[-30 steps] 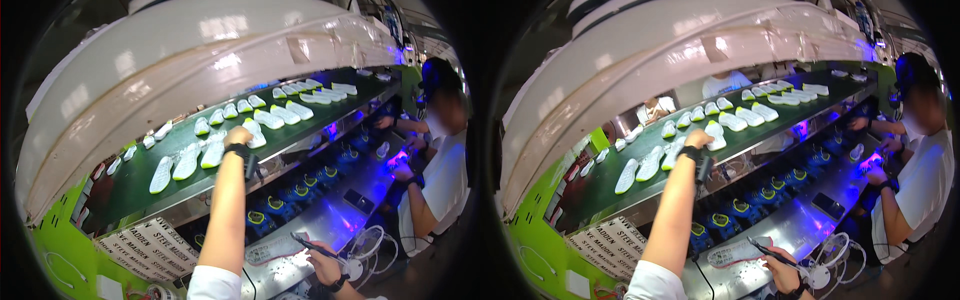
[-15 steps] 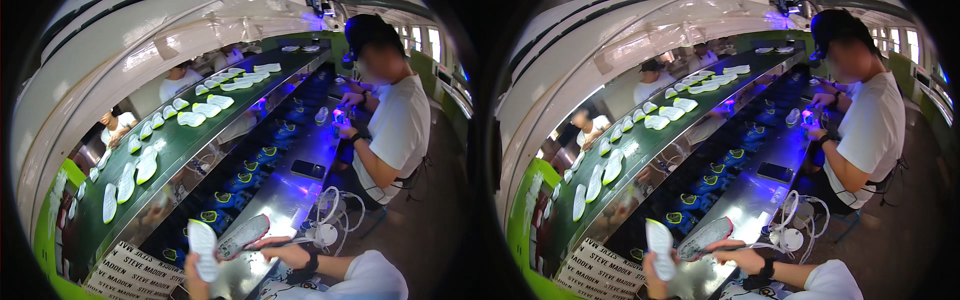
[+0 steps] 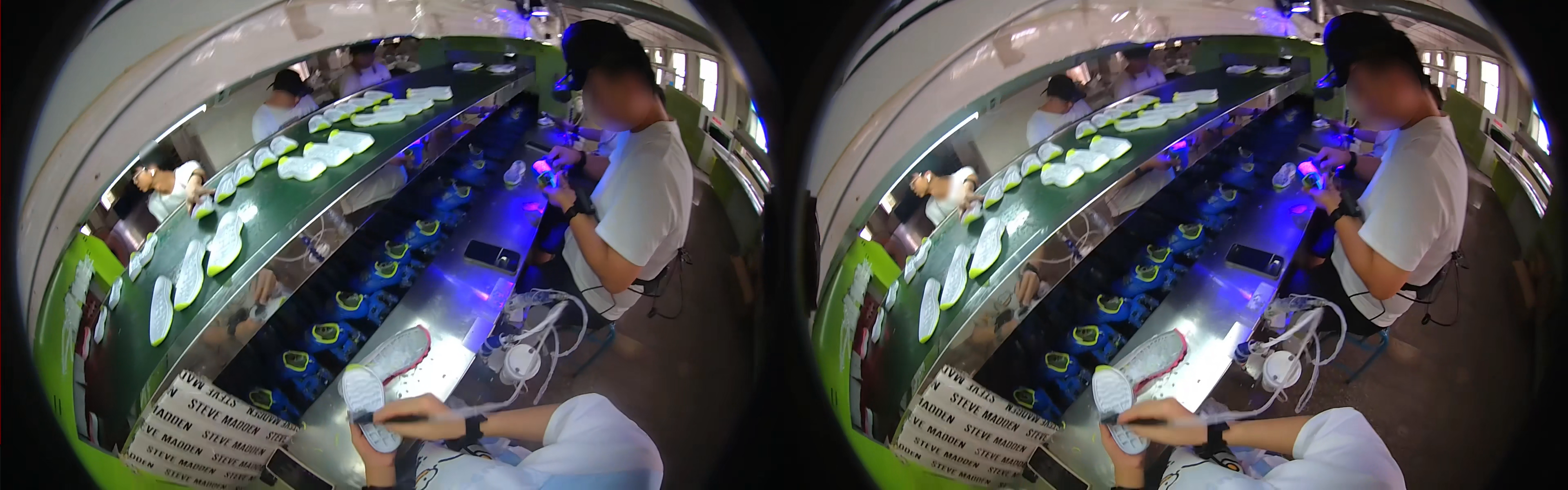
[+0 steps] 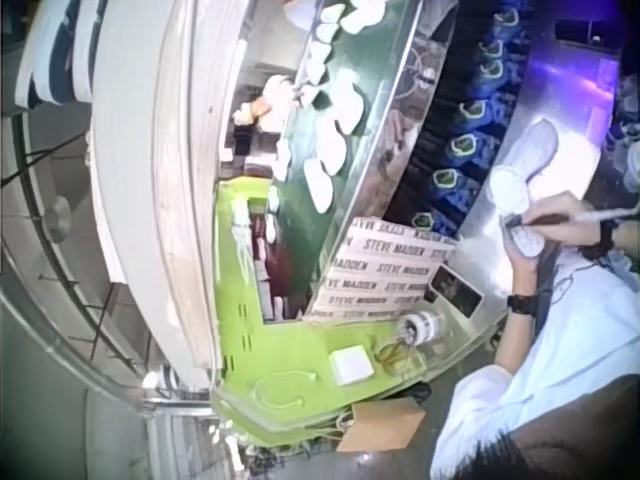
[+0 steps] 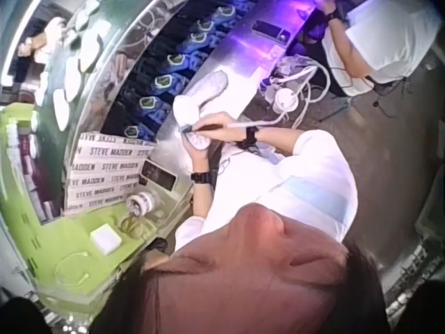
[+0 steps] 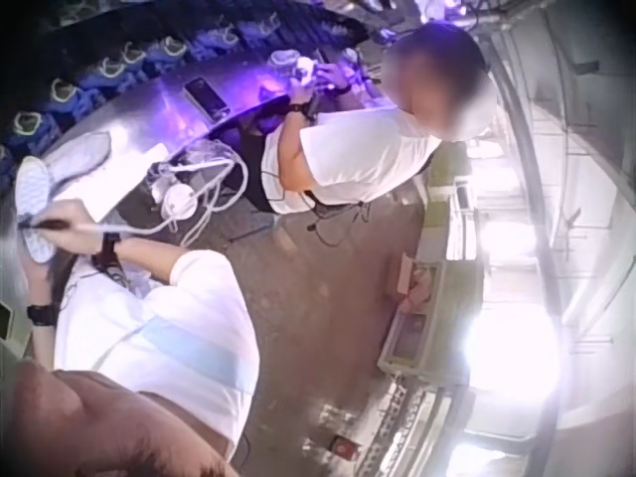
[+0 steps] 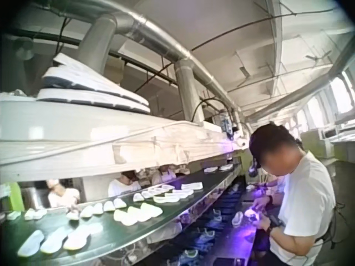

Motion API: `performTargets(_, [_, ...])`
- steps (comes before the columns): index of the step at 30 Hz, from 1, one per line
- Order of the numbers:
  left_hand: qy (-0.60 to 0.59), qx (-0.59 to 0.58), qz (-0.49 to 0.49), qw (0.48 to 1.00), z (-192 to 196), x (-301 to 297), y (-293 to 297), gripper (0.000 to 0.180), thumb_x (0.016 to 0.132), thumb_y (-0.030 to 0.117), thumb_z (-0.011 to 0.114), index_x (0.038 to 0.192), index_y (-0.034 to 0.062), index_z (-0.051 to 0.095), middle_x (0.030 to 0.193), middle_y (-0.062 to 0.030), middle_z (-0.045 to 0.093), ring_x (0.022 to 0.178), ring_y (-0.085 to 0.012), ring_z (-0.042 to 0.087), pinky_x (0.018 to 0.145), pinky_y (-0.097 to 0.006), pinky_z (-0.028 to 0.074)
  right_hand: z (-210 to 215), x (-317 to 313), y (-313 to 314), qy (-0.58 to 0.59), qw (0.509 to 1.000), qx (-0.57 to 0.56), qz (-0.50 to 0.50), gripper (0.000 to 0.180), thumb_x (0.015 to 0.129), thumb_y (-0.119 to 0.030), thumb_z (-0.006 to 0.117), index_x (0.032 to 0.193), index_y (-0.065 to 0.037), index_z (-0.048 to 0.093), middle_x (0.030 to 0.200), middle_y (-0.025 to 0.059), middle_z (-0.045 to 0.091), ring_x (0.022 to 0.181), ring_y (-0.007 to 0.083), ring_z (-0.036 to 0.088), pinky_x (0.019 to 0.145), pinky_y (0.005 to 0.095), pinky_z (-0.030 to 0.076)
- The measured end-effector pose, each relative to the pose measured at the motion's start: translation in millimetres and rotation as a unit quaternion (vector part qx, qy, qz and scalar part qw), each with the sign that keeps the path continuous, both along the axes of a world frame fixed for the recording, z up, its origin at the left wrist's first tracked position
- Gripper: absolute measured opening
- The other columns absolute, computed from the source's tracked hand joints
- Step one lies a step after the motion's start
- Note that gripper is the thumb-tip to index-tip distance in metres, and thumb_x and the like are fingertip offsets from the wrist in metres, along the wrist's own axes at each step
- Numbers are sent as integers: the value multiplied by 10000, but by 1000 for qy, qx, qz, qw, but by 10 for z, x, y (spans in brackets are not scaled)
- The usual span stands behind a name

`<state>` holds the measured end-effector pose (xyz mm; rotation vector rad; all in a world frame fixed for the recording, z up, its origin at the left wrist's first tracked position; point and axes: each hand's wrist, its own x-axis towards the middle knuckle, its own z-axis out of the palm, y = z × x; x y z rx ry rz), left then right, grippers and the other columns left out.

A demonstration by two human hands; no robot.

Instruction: The person repeatedly picks up white shoe insoles from a green conveyor belt and scrubs them with a brush. They handle the insoles one at a time, scrubbing the surface and then placing them back onto the moving belt. The process is continuous and repetitive throughout the video.

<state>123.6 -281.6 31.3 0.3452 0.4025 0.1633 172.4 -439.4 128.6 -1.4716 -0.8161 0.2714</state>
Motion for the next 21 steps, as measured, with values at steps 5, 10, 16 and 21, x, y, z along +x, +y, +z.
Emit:
performTargets(5, [-77, -24, -16, 997, 56, 55, 147, 530, 911, 478, 392, 1206, 53, 506, 1080, -159, 599, 930, -292, 591, 807, -383, 488, 157, 107, 48, 120, 991, -35, 57, 222, 796, -32, 642, 1017, -12, 660, 998, 120, 668, 924, 166, 633, 837, 273, 479])
performTargets(10, [-138, -23, -192, 971, 344, 171, 340, 532, 950, 439, 346, 1282, 34, 438, 1107, -173, 591, 958, -308, 593, 801, -394, 509, 313, 208, -86, 93, 977, -72, 179, 242, 747, -44, 662, 988, -53, 683, 990, 85, 673, 1036, 186, 591, 880, 302, 460])
performTargets(16, [39, 119, -347, 929, 667, 358, 295, 404, 940, 288, 465, 1189, -28, 501, 1044, -148, 629, 899, -232, 638, 816, -350, 514, 521, 511, -166, -41, 942, -155, 295, 221, 721, -53, 650, 937, -54, 695, 886, 110, 678, 873, 233, 636, 786, 321, 487])
performTargets(21, [120, 135, -494, 850, 683, 462, 397, 405, 905, 285, 534, 1127, -53, 554, 988, -140, 655, 795, -174, 655, 713, -283, 539, 638, 538, -213, -254, 911, -118, 304, 196, 705, -51, 671, 898, -62, 703, 880, 62, 671, 795, 239, 603, 748, 329, 477])
